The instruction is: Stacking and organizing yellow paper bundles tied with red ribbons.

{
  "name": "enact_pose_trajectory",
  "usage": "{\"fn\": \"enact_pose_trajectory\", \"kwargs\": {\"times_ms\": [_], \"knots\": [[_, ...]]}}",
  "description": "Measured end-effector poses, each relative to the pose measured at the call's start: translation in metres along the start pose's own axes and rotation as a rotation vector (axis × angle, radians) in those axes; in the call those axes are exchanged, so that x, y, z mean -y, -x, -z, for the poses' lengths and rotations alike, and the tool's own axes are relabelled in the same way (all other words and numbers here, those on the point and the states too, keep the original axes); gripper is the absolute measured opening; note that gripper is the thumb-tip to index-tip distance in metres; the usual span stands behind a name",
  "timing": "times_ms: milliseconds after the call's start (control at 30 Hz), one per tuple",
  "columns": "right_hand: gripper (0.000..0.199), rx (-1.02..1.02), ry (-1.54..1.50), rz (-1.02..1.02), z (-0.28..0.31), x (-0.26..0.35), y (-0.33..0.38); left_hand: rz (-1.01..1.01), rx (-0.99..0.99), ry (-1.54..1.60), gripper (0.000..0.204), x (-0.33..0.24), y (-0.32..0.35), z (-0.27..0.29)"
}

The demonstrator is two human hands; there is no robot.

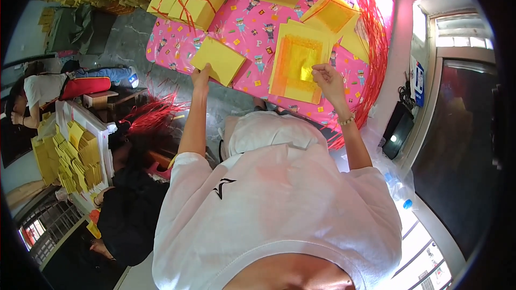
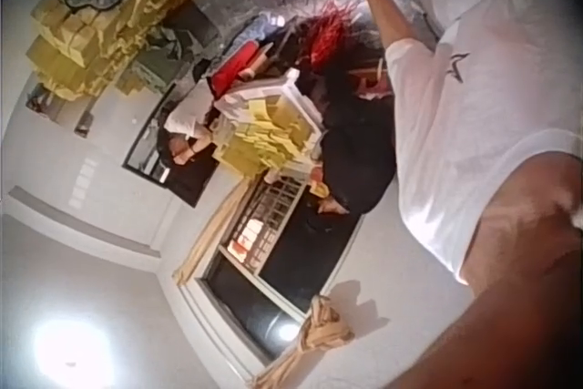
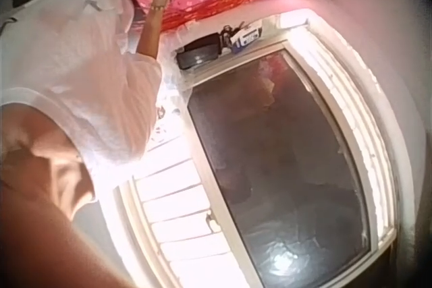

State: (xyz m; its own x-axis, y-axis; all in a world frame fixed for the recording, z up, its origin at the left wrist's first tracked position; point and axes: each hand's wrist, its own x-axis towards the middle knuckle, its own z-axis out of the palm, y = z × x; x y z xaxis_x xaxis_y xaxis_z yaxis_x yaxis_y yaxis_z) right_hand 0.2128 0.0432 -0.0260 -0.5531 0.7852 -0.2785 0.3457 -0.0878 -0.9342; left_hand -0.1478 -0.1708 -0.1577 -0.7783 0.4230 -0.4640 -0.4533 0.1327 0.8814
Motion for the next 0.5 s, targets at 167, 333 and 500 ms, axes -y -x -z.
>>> {"fn": "enact_pose_trajectory", "kwargs": {"times_ms": [167, 333, 500], "knots": [[0.016, -0.026, 0.05, 0.052, 0.002, -0.01, 0.005, 0.0, 0.009, 0.018, 0.03, -0.002, 0.001, -0.002], [0.016, -0.026, 0.075, 0.082, 0.002, -0.006, 0.009, -0.052, -0.033, -0.055, 0.028, 0.003, -0.002, -0.004], [0.019, -0.005, 0.143, 0.112, 0.004, 0.003, 0.025, -0.033, -0.108, -0.151, 0.029, 0.007, -0.011, -0.012]]}}
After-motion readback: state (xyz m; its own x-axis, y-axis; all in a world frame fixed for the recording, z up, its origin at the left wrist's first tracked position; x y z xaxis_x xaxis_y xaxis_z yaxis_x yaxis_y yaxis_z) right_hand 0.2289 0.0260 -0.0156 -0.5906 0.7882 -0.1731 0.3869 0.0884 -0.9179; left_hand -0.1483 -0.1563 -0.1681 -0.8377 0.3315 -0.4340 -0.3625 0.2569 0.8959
